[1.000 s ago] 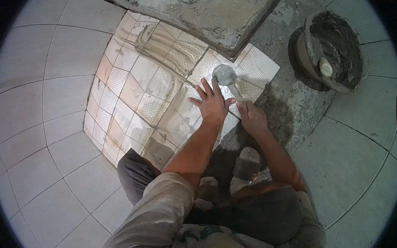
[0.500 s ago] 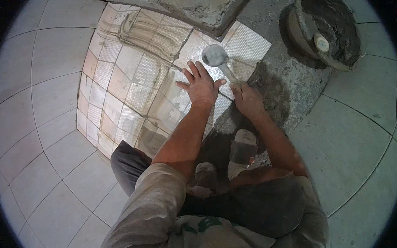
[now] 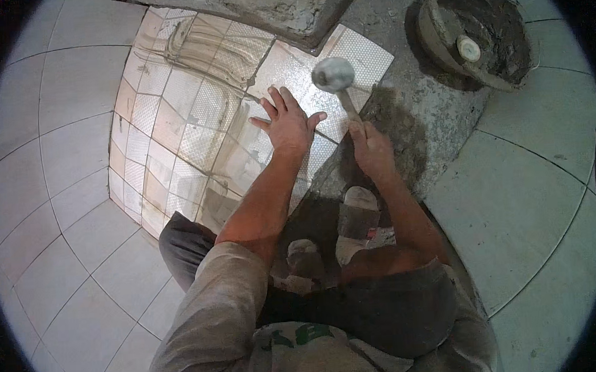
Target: Tiling the floor of a bathroom using mortar and a rubber mallet.
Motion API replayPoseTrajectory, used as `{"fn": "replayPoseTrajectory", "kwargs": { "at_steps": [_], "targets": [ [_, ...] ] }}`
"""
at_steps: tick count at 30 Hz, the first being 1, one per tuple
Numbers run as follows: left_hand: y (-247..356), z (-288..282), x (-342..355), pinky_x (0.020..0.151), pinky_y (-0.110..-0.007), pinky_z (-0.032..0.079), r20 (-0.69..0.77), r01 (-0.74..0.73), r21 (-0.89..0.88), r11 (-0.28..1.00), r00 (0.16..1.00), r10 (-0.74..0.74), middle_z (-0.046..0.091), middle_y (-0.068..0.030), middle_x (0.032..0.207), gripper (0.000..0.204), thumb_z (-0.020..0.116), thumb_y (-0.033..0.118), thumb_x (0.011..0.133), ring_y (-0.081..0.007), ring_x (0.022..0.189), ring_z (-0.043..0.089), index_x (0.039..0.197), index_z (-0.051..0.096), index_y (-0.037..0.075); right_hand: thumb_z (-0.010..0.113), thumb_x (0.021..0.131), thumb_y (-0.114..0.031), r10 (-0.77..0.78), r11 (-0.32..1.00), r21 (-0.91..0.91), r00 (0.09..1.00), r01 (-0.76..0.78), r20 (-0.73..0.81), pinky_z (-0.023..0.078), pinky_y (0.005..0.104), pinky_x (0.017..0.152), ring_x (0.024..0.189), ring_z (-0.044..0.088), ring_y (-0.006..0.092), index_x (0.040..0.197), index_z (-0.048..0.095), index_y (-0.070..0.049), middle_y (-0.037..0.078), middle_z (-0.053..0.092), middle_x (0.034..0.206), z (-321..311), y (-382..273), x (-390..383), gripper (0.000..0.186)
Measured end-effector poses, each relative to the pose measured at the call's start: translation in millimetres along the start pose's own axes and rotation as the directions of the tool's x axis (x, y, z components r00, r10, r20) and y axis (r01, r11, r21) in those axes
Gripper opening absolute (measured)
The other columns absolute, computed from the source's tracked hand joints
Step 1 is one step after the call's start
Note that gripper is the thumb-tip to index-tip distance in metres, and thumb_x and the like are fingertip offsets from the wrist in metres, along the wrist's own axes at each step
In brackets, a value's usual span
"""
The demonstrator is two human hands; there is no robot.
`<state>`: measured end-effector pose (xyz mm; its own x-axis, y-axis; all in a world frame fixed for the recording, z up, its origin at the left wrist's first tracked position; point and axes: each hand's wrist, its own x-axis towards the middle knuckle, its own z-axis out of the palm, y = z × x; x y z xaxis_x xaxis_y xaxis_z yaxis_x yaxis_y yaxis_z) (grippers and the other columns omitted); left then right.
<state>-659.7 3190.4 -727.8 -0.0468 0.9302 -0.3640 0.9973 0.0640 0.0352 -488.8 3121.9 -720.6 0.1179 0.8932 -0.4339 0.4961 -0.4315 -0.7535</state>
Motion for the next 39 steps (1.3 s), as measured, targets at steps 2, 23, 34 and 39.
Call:
{"fn": "replayPoseTrajectory", "kwargs": {
  "at_steps": [2, 23, 34, 39],
  "targets": [
    [-2.0, -1.7, 1.2, 0.1, -0.074, 0.009, 0.031, -0.008, -0.002, 1.0, 0.999, 0.009, 0.01, -0.0232, 0.152, 0.105, 0.05, 0.07, 0.078, -0.0436, 0.14, 0.011, 0.145, 0.013, -0.002, 0.04, 0.095, -0.048, 0.01, 1.0, -0.012, 1.0, -0.01, 0.003, 0.046, 0.0508, 0.066, 0.074, 0.059, 0.0469, 0.094, 0.056, 0.002, 0.028, 0.059, 0.075, -9.0, 5.4, -3.6, 0.053],
    [-6.7, -0.1, -3.3, 0.1, -0.074, 0.011, -0.025, -0.017, -0.004, 1.0, 1.0, 0.017, 0.015, -0.029, 0.149, 0.105, 0.049, 0.069, 0.077, -0.0398, 0.139, 0.018, 0.142, 0.017, -0.008, 0.043, 0.096, -0.039, -0.109, 0.993, 0.062, 0.99, 0.103, 0.093, 0.046, 0.051, 0.07, 0.079, 0.058, 0.0474, 0.097, 0.057, 0.002, 0.027, 0.06, 0.08, 11.7, -4.2, 6.1, 0.043],
    [-12.1, 2.5, -2.7, 0.101, -0.073, 0.009, 0.002, -0.006, 0.005, 1.0, 1.0, 0.006, 0.014, -0.0285, 0.149, 0.103, 0.046, 0.069, 0.08, -0.0389, 0.141, 0.013, 0.142, 0.017, -0.008, 0.04, 0.097, -0.041, -0.109, 0.994, -0.001, 0.988, 0.11, 0.108, 0.045, 0.0521, 0.07, 0.078, 0.058, 0.0469, 0.094, 0.057, 0.001, 0.027, 0.06, 0.08, 9.2, -3.1, 12.5, 0.045],
    [-11.5, 2.2, -3.0, 0.102, -0.072, 0.009, -0.001, -0.005, 0.011, 1.0, 1.0, 0.005, 0.013, -0.0274, 0.15, 0.105, 0.046, 0.071, 0.078, -0.0381, 0.141, 0.012, 0.143, 0.015, -0.006, 0.039, 0.097, -0.043, -0.134, 0.982, 0.136, 0.991, 0.13, 0.022, 0.045, 0.0503, 0.07, 0.077, 0.058, 0.0475, 0.093, 0.058, 0.002, 0.028, 0.059, 0.079, 5.4, -10.1, 16.7, 0.05]
  ]
}}
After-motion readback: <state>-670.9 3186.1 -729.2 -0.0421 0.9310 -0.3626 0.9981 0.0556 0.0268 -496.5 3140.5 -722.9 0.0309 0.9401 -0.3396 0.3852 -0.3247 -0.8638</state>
